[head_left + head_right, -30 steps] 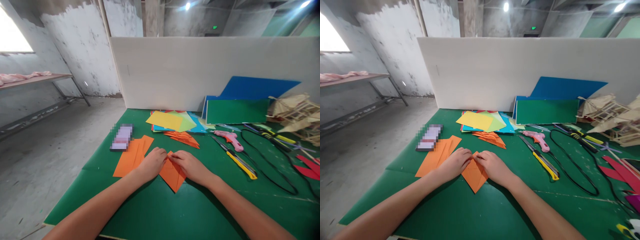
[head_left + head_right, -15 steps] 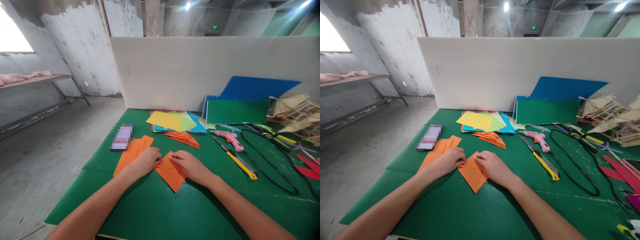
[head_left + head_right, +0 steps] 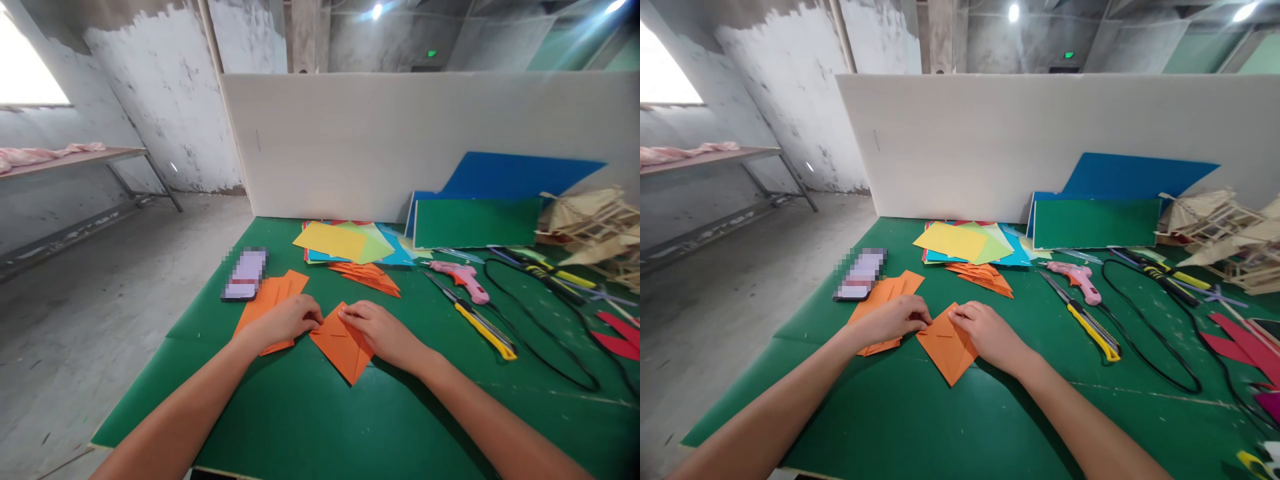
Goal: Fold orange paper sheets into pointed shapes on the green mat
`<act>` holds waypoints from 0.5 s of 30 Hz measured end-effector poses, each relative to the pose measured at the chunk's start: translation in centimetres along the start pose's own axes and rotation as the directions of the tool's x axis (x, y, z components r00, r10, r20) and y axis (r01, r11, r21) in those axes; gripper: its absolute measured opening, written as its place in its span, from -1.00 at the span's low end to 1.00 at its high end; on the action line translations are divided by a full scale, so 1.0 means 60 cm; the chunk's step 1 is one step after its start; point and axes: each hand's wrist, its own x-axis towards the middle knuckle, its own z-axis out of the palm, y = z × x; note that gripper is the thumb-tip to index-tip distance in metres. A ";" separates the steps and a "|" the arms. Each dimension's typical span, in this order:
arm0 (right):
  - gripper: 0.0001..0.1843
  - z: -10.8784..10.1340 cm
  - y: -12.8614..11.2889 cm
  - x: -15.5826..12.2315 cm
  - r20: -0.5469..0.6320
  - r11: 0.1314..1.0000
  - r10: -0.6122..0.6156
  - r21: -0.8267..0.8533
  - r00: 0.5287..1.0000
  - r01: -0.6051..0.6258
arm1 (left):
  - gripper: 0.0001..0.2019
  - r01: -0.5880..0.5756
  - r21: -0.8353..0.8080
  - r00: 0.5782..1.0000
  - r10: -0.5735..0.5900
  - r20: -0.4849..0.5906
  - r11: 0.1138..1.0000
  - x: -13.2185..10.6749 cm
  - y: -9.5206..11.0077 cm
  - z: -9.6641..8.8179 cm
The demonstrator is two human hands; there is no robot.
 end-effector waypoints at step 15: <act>-0.56 0.002 0.003 0.000 -0.003 1.000 -0.019 0.011 1.000 0.019 | -0.79 0.091 -0.035 0.992 -0.087 0.090 0.995 -0.001 -0.004 -0.005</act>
